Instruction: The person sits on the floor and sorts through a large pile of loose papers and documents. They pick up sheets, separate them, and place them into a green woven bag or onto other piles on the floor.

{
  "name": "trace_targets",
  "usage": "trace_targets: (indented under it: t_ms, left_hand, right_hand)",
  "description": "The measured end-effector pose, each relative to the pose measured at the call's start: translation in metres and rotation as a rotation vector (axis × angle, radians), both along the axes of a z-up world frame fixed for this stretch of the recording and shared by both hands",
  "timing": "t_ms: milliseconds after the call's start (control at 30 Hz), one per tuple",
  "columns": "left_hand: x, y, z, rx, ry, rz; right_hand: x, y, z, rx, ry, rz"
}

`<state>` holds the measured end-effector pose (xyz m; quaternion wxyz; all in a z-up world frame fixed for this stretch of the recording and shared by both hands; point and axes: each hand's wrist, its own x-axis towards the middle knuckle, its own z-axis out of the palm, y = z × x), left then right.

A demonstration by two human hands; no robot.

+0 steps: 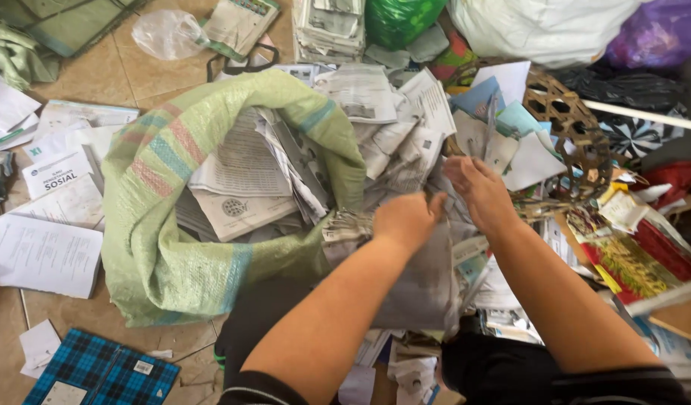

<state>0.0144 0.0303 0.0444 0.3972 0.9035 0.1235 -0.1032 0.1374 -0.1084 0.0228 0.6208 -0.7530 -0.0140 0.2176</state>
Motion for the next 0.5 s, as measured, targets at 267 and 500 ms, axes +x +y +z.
trace_targets:
  t_ms: [267,500]
  left_hand:
    - [-0.006,-0.023,0.016,-0.151,-0.165,0.204]
    - [-0.031,-0.018,0.052,-0.543,-0.113,-0.153]
  right_hand:
    - [-0.074,-0.082,0.013,-0.396,-0.417,0.184]
    - [-0.067,-0.103,0.057,-0.468,-0.660,0.239]
